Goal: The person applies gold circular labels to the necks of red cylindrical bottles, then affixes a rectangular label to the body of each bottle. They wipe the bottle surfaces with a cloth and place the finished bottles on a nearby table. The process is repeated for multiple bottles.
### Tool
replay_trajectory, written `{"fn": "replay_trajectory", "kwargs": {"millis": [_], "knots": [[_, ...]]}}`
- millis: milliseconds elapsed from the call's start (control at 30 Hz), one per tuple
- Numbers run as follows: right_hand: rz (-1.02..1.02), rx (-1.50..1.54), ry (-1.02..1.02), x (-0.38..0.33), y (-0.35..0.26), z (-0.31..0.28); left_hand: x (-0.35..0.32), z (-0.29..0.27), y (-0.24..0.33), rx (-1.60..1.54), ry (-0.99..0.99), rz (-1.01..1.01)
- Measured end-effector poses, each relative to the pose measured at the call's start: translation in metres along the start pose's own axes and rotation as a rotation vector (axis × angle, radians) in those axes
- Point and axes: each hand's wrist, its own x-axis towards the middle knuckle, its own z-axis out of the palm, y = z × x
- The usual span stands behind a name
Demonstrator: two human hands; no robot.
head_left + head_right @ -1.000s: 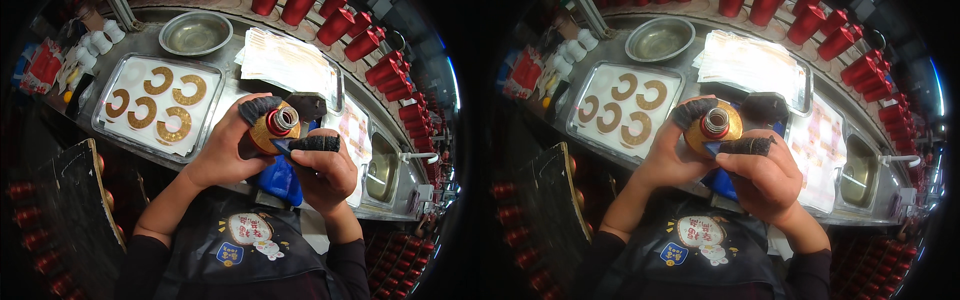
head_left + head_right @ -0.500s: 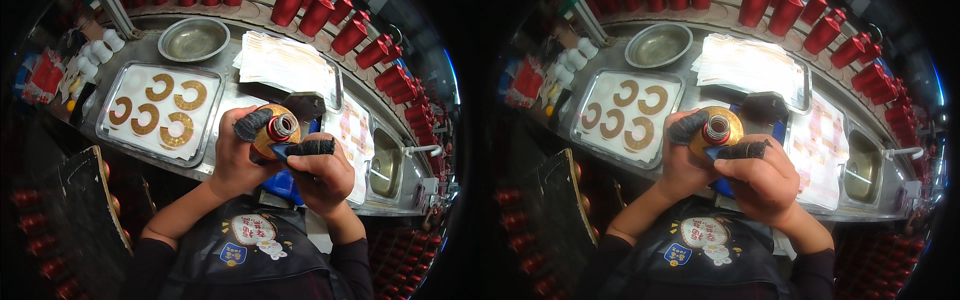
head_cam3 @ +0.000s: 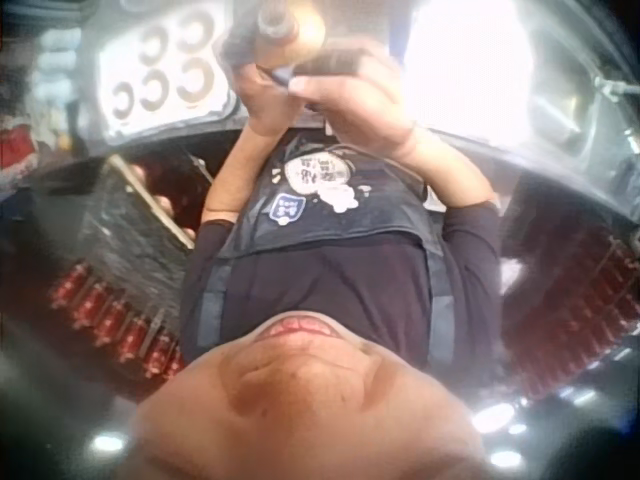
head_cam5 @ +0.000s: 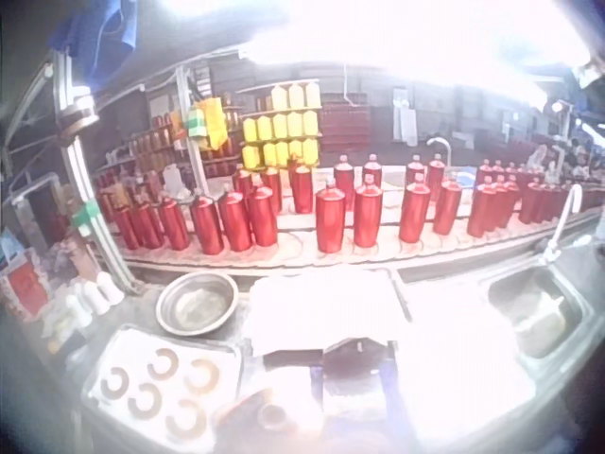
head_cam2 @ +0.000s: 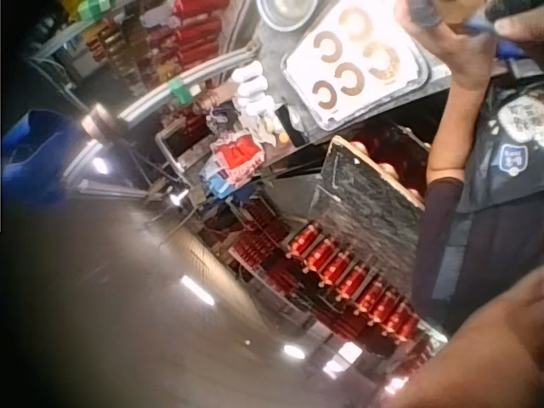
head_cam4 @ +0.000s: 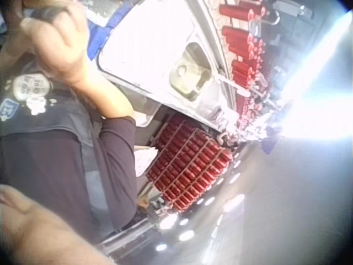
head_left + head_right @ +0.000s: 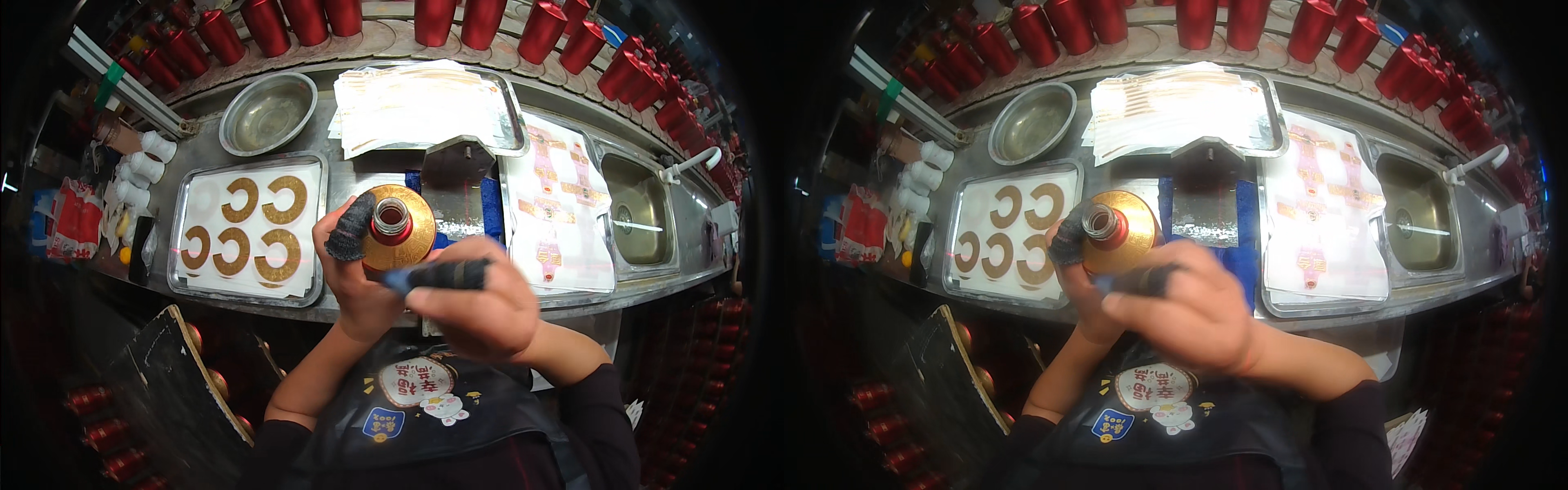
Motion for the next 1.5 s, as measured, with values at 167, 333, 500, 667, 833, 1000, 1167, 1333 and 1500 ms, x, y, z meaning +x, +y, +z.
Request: {"fn": "replay_trajectory", "kwargs": {"millis": [167, 333, 500, 667, 833, 1000, 1167, 1333, 1500], "knots": [[0.096, 0.22, -0.013, -0.001, 0.007, -0.02, 0.006, -0.005, 0.001, 0.001, -0.031, 0.074], [0.476, 0.283, 0.053, 0.002, 0.017, -0.017, 0.017, -0.016, 0.01, -0.079, -0.155, -0.071], [0.492, 0.175, 0.051, 0.011, 0.043, -0.013, 0.034, -0.028, 0.018, 0.018, -0.301, -0.076], [0.515, 0.131, 0.006, 0.024, 0.062, -0.017, 0.05, -0.031, 0.021, -0.033, -0.399, -0.001], [0.46, 0.133, -0.031, 0.029, 0.081, -0.011, 0.063, -0.036, 0.021, -0.052, -0.514, -0.008], [0.51, 0.168, -0.019, 0.046, 0.092, -0.002, 0.072, -0.045, 0.015, -0.257, -0.747, -0.208], [0.668, 0.208, 0.201, 0.043, 0.04, -0.031, 0.052, -0.042, 0.019, -0.324, -0.516, -0.163], [0.494, 0.133, 0.027, 0.021, 0.024, -0.026, 0.032, -0.024, 0.02, -0.07, -0.356, -0.135], [0.532, 0.078, 0.023, 0.015, 0.065, -0.017, 0.043, -0.027, 0.02, -0.115, -0.404, -0.104]]}}
